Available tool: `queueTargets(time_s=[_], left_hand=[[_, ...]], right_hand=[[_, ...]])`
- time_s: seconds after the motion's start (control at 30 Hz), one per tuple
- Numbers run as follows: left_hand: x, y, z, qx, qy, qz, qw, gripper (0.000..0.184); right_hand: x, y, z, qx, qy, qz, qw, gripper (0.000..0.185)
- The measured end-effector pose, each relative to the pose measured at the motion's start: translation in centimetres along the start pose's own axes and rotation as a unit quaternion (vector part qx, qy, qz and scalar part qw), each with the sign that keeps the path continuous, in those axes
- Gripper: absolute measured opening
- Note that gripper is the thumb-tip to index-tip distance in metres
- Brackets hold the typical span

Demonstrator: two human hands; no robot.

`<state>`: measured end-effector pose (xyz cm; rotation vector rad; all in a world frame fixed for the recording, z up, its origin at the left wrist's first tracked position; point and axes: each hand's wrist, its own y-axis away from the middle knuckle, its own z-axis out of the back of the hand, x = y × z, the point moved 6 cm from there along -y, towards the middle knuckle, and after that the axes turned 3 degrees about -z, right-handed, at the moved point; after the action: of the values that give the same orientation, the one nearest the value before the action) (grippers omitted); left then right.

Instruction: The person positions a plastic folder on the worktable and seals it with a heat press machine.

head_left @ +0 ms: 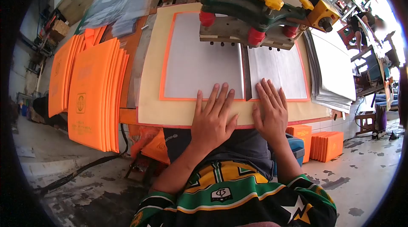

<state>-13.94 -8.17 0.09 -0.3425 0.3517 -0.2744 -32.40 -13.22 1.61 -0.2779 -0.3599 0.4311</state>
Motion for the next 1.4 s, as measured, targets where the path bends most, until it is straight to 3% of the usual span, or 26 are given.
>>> queueTargets(time_s=[1.4], left_hand=[[0.21,0.03,-0.12,-0.004,0.010,0.012,1.000,0.074]], right_hand=[[-0.22,0.09,0.14,-0.032,-0.014,-0.014,0.999,0.063]])
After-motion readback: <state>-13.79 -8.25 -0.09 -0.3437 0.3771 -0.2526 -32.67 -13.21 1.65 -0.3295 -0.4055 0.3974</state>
